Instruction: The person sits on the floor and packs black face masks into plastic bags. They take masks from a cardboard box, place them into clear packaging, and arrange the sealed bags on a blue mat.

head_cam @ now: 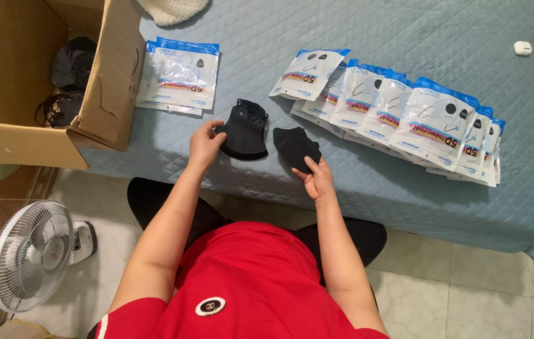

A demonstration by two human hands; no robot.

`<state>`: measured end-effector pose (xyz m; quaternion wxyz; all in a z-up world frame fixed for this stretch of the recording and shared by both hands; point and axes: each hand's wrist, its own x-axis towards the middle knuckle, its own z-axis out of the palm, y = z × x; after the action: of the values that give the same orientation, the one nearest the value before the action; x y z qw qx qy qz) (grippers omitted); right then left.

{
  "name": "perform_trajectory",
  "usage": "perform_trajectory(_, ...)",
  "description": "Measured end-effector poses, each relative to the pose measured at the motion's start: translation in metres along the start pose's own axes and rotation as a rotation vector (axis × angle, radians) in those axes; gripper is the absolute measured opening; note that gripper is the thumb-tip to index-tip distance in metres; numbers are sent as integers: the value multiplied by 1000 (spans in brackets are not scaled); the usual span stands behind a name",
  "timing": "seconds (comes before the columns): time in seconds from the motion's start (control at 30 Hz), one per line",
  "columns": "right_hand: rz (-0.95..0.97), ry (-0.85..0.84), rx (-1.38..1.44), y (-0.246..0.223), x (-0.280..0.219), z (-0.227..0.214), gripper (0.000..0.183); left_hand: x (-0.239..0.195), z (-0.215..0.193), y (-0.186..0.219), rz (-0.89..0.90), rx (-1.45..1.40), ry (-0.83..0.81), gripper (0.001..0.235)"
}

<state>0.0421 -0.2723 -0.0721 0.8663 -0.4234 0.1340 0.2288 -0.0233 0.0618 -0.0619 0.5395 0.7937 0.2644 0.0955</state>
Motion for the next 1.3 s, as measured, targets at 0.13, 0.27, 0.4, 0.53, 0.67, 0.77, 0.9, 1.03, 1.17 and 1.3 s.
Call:
perform_trajectory(0.13,2,-2,-1,0,-5,-3,17,-7,1,5,58,239,31,43)
perform_trajectory(0.27,35,-27,-29,5,-11,2,18,-26,10,47,306,270,75,43)
perform_trajectory(0.4,76,-79,-78,14,-23,22,19,-38,39,59,134,42,-285,41)
perform_trajectory(0.53,93,-77,-138,14,-32,27,14,-26,48,48,126,19,-295,17)
perform_trajectory(0.67,17,10,-192,6,-31,6,15,-12,25,55,64,-474,-210,19)
perform_trajectory(0.77,-140,140,-254,0,-23,-8,20,1,6,41,19,-538,-112,22)
perform_trajectory(0.9,-331,113,-315,3,-3,12,28,11,2,-6,33,98,-19,25)
perform_trajectory(1.03,-377,-63,-400,28,17,78,31,8,-4,0,129,209,65,29)
perform_trajectory(1.17,-325,-75,-1149,60,50,95,52,15,-2,-4,187,178,-43,53)
perform_trajectory(1.3,-241,21,-1588,73,47,104,74,8,1,0,58,441,-214,57)
